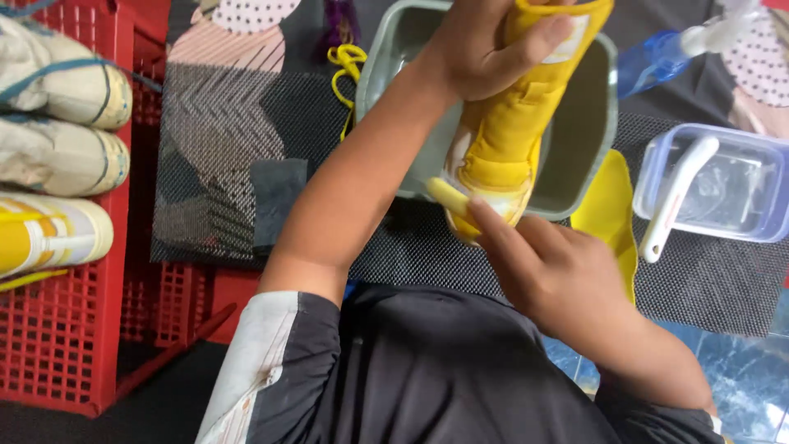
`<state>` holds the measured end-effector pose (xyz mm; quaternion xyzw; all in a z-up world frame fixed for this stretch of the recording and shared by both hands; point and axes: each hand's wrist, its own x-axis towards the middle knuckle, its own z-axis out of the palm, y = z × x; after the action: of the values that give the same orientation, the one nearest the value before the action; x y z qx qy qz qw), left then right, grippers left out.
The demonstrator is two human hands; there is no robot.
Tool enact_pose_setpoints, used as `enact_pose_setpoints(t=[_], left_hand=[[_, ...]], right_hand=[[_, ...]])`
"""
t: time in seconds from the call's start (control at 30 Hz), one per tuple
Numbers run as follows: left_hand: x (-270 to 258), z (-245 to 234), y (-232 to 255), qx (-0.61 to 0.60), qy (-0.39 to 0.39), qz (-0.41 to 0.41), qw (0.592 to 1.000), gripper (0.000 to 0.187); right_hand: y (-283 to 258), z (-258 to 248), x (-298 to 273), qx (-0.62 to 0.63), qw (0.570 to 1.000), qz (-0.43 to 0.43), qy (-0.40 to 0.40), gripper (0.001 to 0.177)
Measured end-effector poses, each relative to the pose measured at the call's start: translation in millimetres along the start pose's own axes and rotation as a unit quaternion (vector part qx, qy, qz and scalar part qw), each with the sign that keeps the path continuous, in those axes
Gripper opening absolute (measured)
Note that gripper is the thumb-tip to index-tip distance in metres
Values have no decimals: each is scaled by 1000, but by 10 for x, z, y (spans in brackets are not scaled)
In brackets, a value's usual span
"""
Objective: The person scrubs the toe box of a yellow high-top sneaker using a small brush and a cleaning solution. They repeatedly dip the brush into a container of liquid and scrub the same area of the shoe.
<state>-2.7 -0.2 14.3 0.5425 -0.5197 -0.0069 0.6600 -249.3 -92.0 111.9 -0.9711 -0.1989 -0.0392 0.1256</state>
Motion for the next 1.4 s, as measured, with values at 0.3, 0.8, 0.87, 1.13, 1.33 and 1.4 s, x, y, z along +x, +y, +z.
enact_pose_setpoints(t=[0.3, 0.8, 0.87, 1.13, 1.33, 1.4], left_hand=[[-100, -33, -171, 31, 11, 1, 999, 26], [-112, -7, -209, 41, 9, -19, 999, 30], [-111, 0, -216, 41, 9, -20, 999, 30], [-116, -26, -155, 43, 25, -30, 998, 26], [-39, 2, -67, 14, 13, -17, 1000, 25], [-17, -34, -76, 40, 23, 11, 999, 22]], right_hand=[[14, -175, -204, 41, 998, 31, -19, 52], [248, -181, -324, 126, 984, 122, -36, 44], [261, -45, -168, 135, 987, 83, 14, 43], [169, 57, -84, 23, 999, -37, 20, 56], [71, -83, -42, 51, 998, -5, -24, 47], [79, 2, 86, 9, 1000, -14, 25, 50]])
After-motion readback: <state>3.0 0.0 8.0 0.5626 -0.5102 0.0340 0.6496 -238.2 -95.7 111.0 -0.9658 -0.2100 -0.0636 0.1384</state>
